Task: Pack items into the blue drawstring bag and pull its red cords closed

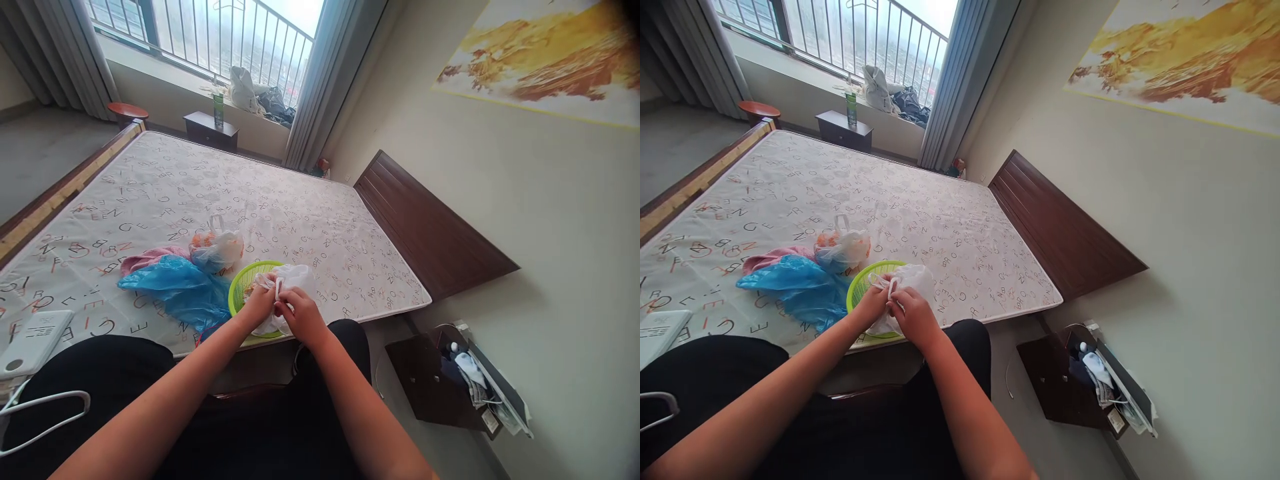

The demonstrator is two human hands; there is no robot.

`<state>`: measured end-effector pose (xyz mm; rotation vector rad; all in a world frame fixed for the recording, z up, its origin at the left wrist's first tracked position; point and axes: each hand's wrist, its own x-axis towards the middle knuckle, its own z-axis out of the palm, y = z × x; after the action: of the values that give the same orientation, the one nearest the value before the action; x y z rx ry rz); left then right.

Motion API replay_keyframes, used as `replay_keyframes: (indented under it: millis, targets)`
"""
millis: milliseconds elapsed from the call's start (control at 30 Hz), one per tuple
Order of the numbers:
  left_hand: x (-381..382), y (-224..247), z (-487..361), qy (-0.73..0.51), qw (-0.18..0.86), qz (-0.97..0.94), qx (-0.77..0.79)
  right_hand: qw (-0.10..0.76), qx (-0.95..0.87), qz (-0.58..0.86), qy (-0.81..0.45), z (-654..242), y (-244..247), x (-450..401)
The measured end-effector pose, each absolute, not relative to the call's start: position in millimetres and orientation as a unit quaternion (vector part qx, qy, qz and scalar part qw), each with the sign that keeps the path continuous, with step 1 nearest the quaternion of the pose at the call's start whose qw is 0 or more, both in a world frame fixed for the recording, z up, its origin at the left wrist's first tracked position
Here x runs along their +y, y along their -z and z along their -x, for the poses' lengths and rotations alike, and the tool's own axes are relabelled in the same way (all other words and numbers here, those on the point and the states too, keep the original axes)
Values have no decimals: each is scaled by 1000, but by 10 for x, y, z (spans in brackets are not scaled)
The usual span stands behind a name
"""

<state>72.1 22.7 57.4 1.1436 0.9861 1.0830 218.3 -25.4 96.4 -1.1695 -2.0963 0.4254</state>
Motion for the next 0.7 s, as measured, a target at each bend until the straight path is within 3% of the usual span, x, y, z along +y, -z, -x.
replay_keyframes:
  millis: [200,333,533,700]
  targets:
    - [205,-591,-647,-325,696,-479,426,246,-858,450,-32,-2320,-728,-223]
    - [231,-529,-635,-304,713,-523,355,195,-837,509,54,-2350,-721,-207]
    - [222,-636,-598,-337,559,-677,340,244,-793,555,59,-2268,-756,-141]
    - [158,-695,-546,-306,408,-783,356,158,-787,591,-84,-2276,-711,-63]
